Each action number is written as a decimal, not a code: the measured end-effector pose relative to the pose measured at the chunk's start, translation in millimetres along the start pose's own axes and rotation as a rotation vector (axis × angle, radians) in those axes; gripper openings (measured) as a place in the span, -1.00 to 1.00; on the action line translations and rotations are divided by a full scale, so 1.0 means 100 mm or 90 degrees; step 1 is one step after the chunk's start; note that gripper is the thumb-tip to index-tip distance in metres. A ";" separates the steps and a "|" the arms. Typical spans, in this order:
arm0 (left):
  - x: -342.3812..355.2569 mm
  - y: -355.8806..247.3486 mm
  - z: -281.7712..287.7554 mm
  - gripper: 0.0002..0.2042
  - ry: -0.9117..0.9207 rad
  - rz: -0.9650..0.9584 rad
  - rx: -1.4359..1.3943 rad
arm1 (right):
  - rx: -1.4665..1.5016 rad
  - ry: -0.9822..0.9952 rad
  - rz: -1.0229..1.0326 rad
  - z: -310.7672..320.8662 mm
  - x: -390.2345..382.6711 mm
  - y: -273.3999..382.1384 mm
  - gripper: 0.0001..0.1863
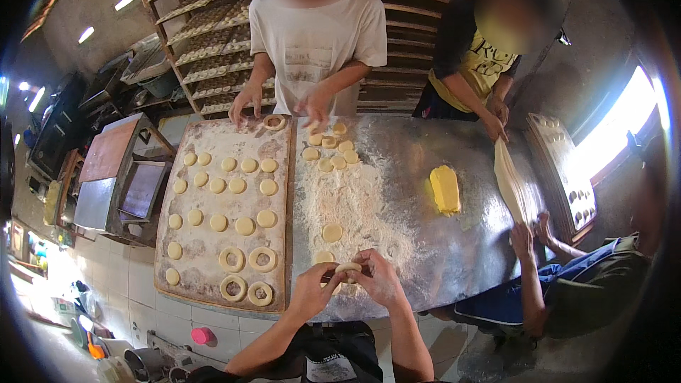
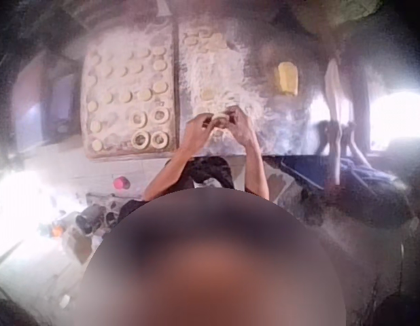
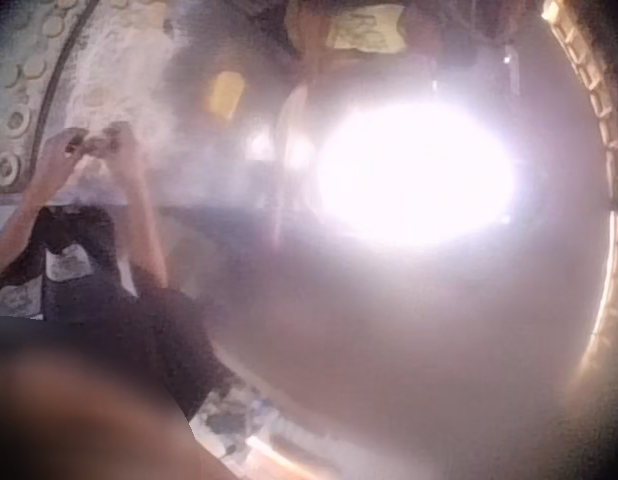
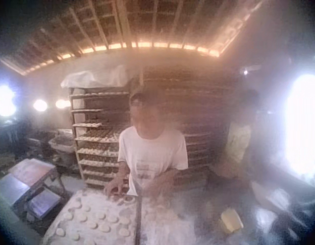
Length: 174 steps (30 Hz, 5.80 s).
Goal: The person shapes small dough pieces into ring forms by hand and places them on a floured tray. Other workers are present, one rolling dough and another arranging trays on racks. The camera wearer continues forming rings and arranging them in rows on the tray throughout the clip.
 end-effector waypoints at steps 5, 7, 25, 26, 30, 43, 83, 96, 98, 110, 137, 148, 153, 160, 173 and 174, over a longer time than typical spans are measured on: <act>-0.08 -0.21 0.07 -0.72 0.023 0.107 -0.183 | 0.142 0.083 0.042 -0.02 -0.12 0.33 -0.56; -0.09 -0.29 0.17 -0.71 -0.014 0.069 -0.120 | 0.173 0.089 0.016 -0.10 -0.08 0.34 -0.51; -0.31 -0.19 0.79 -0.65 -0.117 -0.135 -0.540 | 0.410 0.174 -0.017 -1.05 0.00 0.52 -0.48; -0.34 -0.21 0.87 -0.68 -0.099 -0.167 -0.638 | 0.322 0.127 0.001 -1.11 0.02 0.54 -0.46; -0.41 0.03 1.09 -0.55 -0.177 0.028 -0.197 | 0.277 0.334 0.170 -1.60 -0.20 0.76 -0.24; -0.63 0.28 2.13 -0.78 -0.331 -0.161 0.164 | -0.050 0.306 0.222 -2.68 -0.10 0.90 0.04; -0.06 1.00 3.55 -0.41 -0.361 0.061 0.549 | -0.408 -0.083 0.252 -3.41 0.54 1.11 -0.15; -0.24 1.18 3.29 -0.41 -0.286 0.035 0.587 | -0.815 -0.036 0.556 -3.91 0.48 0.66 -0.71; -0.24 1.17 3.32 -0.39 -0.297 0.047 0.571 | -0.747 -0.019 0.525 -3.90 0.49 0.69 -0.73; -0.33 1.03 3.33 -0.24 -0.254 0.159 0.515 | -0.510 -0.135 0.367 -2.63 0.21 0.87 -0.57; -0.19 0.05 0.43 -0.73 0.067 0.050 -0.043 | 0.178 0.051 0.036 -0.50 -0.34 0.12 -0.55; -0.18 -0.25 0.43 -0.66 -0.168 -0.133 0.184 | -0.018 -0.067 0.240 -0.67 -0.04 0.22 -0.29; -0.30 -0.25 0.52 -0.51 -0.263 -0.221 0.148 | 0.534 0.306 0.042 -0.84 -0.14 0.13 -0.48; -0.43 0.01 0.69 -0.68 -0.072 -0.113 -0.698 | 0.228 0.138 0.032 -1.08 -0.17 0.43 -0.53; -0.78 0.03 1.67 -0.82 -0.420 -0.068 -0.008 | 0.134 0.266 0.297 -1.93 -0.27 0.87 -0.40; -0.80 0.00 1.74 -0.84 -0.412 -0.119 0.033 | 0.015 0.256 0.375 -2.02 -0.30 0.90 -0.40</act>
Point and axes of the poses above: each hand's wrist, its own x-axis towards the middle knuckle, its own z-axis out of the back of the hand, y = z × x, the point moved 7 cm from there along x, towards the middle knuckle, and after that the axes turned 5 degrees about -y, right-handed, at the moved point
